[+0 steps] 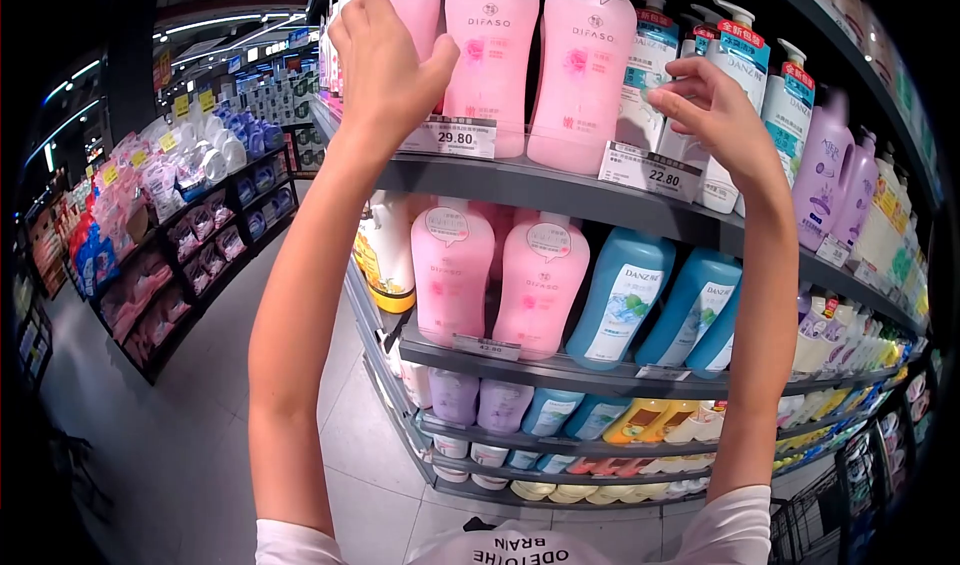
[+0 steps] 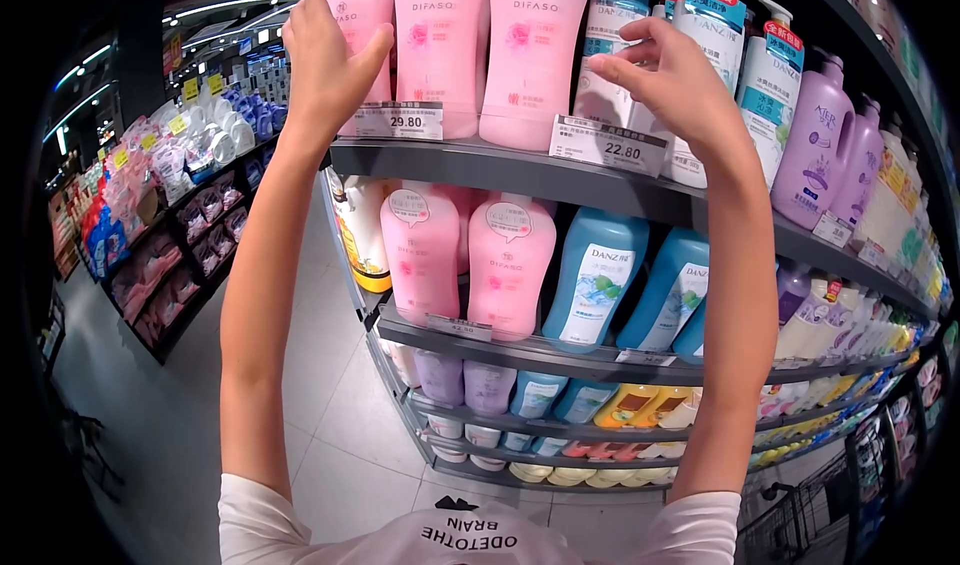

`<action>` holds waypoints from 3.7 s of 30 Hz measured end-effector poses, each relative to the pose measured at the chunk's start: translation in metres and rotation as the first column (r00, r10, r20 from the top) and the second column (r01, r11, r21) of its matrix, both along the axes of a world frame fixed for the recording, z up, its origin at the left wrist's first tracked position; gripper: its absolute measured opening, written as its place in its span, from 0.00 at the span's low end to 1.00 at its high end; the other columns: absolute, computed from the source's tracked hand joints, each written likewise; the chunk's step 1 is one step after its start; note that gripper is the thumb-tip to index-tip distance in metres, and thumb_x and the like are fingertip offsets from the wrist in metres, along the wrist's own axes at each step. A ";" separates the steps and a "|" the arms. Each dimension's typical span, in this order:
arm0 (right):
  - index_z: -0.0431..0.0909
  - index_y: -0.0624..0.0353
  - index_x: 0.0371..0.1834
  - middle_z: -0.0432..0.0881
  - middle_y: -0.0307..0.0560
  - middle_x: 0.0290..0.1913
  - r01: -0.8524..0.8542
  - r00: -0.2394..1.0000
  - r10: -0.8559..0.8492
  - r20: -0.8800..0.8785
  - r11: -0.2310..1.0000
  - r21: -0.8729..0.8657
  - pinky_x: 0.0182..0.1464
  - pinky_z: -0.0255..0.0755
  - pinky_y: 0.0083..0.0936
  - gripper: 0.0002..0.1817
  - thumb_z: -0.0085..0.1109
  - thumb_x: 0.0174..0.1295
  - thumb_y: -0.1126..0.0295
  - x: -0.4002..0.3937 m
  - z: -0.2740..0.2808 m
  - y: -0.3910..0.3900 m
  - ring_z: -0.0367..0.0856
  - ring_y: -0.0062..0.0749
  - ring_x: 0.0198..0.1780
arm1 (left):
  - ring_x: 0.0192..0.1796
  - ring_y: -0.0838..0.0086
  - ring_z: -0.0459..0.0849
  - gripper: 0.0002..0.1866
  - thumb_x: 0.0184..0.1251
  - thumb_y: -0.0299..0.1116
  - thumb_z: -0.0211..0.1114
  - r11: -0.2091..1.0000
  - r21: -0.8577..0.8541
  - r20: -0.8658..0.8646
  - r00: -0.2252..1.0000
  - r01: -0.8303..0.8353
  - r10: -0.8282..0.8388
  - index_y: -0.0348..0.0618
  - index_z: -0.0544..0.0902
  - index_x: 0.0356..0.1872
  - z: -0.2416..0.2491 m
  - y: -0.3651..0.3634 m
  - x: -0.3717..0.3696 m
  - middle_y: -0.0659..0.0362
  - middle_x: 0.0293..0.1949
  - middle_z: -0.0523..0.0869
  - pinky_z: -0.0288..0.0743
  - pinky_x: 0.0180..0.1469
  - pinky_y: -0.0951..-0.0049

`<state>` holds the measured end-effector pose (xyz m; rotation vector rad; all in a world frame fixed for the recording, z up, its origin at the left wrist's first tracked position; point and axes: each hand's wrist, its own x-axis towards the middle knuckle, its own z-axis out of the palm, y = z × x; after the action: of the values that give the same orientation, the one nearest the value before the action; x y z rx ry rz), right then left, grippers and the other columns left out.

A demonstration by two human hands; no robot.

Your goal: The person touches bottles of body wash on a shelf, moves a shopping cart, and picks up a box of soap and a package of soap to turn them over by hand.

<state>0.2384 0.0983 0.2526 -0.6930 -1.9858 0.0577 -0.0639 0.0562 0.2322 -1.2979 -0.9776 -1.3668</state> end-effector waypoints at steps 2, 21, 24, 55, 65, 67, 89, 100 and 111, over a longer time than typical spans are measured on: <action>0.71 0.68 0.50 0.80 0.50 0.41 0.020 0.999 -0.020 -0.034 1.000 0.012 0.40 0.71 0.22 0.31 0.65 0.53 0.52 0.017 0.004 -0.009 0.77 0.27 0.40 | 0.60 0.46 0.61 0.40 0.46 0.33 0.66 1.000 0.007 -0.021 1.000 0.003 -0.003 0.28 0.58 0.61 0.003 -0.013 0.025 0.40 0.55 0.65 0.53 0.64 0.55; 0.60 0.78 0.54 0.80 0.63 0.30 0.514 0.858 -0.491 -0.150 0.820 0.254 0.35 0.75 0.36 0.39 0.62 0.55 0.51 0.059 -0.021 -0.003 0.83 0.49 0.33 | 0.57 0.48 0.69 0.29 0.52 0.30 0.63 0.832 -0.425 -0.391 0.757 0.355 -0.523 0.31 0.67 0.55 -0.050 0.003 0.155 0.41 0.51 0.72 0.63 0.61 0.59; 0.60 0.74 0.52 0.79 0.65 0.33 0.559 0.825 -0.553 -0.116 0.769 0.310 0.34 0.74 0.39 0.36 0.63 0.54 0.53 0.050 -0.025 -0.008 0.81 0.55 0.33 | 0.56 0.49 0.70 0.28 0.52 0.31 0.64 0.816 -0.459 -0.381 0.751 0.352 -0.539 0.30 0.67 0.55 -0.051 0.009 0.159 0.41 0.51 0.73 0.63 0.61 0.59; 0.78 0.64 0.48 0.81 0.59 0.43 0.549 0.741 -0.606 0.288 0.795 0.259 0.46 0.73 0.32 0.21 0.57 0.50 0.65 -0.046 0.146 0.136 0.82 0.43 0.44 | 0.61 0.44 0.64 0.24 0.53 0.31 0.60 0.601 -0.797 -0.410 0.680 0.058 -0.608 0.29 0.71 0.51 -0.118 -0.123 0.079 0.40 0.50 0.72 0.62 0.59 0.53; 0.81 0.63 0.40 0.81 0.60 0.40 0.617 0.677 -0.722 0.139 0.661 0.427 0.47 0.73 0.35 0.20 0.59 0.52 0.57 -0.039 0.141 0.126 0.80 0.49 0.45 | 0.63 0.48 0.62 0.31 0.48 0.37 0.70 0.540 -0.842 -0.377 0.722 -0.006 -0.580 0.40 0.68 0.54 -0.122 -0.121 0.068 0.47 0.55 0.69 0.61 0.62 0.54; 0.81 0.62 0.39 0.81 0.58 0.40 0.594 0.696 -0.710 0.108 0.653 0.470 0.47 0.72 0.37 0.18 0.58 0.53 0.58 -0.033 0.139 0.116 0.79 0.50 0.45 | 0.63 0.49 0.62 0.32 0.47 0.37 0.70 0.529 -0.848 -0.368 0.720 -0.002 -0.588 0.41 0.68 0.55 -0.122 -0.121 0.068 0.47 0.55 0.69 0.61 0.62 0.54; 0.80 0.66 0.46 0.83 0.54 0.39 0.373 0.908 -0.401 0.119 0.905 0.205 0.35 0.72 0.22 0.13 0.52 0.60 0.75 -0.026 0.118 -0.005 0.78 0.30 0.35 | 0.65 0.50 0.59 0.26 0.58 0.37 0.64 0.463 -0.868 -0.244 0.656 0.181 -0.714 0.40 0.69 0.56 -0.103 -0.079 0.085 0.48 0.57 0.68 0.59 0.65 0.56; 0.80 0.65 0.44 0.81 0.47 0.33 0.380 0.922 -0.384 0.057 0.923 0.066 0.32 0.71 0.22 0.15 0.51 0.64 0.64 -0.021 0.103 -0.046 0.77 0.26 0.32 | 0.65 0.48 0.59 0.26 0.58 0.38 0.64 0.449 -0.874 -0.235 0.650 0.184 -0.723 0.40 0.68 0.56 -0.103 -0.061 0.096 0.48 0.57 0.68 0.58 0.65 0.56; 0.75 0.62 0.50 0.81 0.45 0.41 0.352 0.935 -0.302 -0.184 0.852 0.387 0.39 0.74 0.20 0.20 0.58 0.59 0.60 0.155 0.086 0.009 0.80 0.25 0.41 | 0.66 0.48 0.59 0.32 0.52 0.30 0.67 0.465 -0.842 -0.196 0.649 0.273 -0.735 0.43 0.66 0.60 -0.098 -0.053 0.103 0.46 0.59 0.66 0.57 0.65 0.56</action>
<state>0.3936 0.1069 0.3383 -0.7170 -1.6647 -0.5084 0.0388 0.0034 0.1343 -2.6888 -0.7464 -0.8541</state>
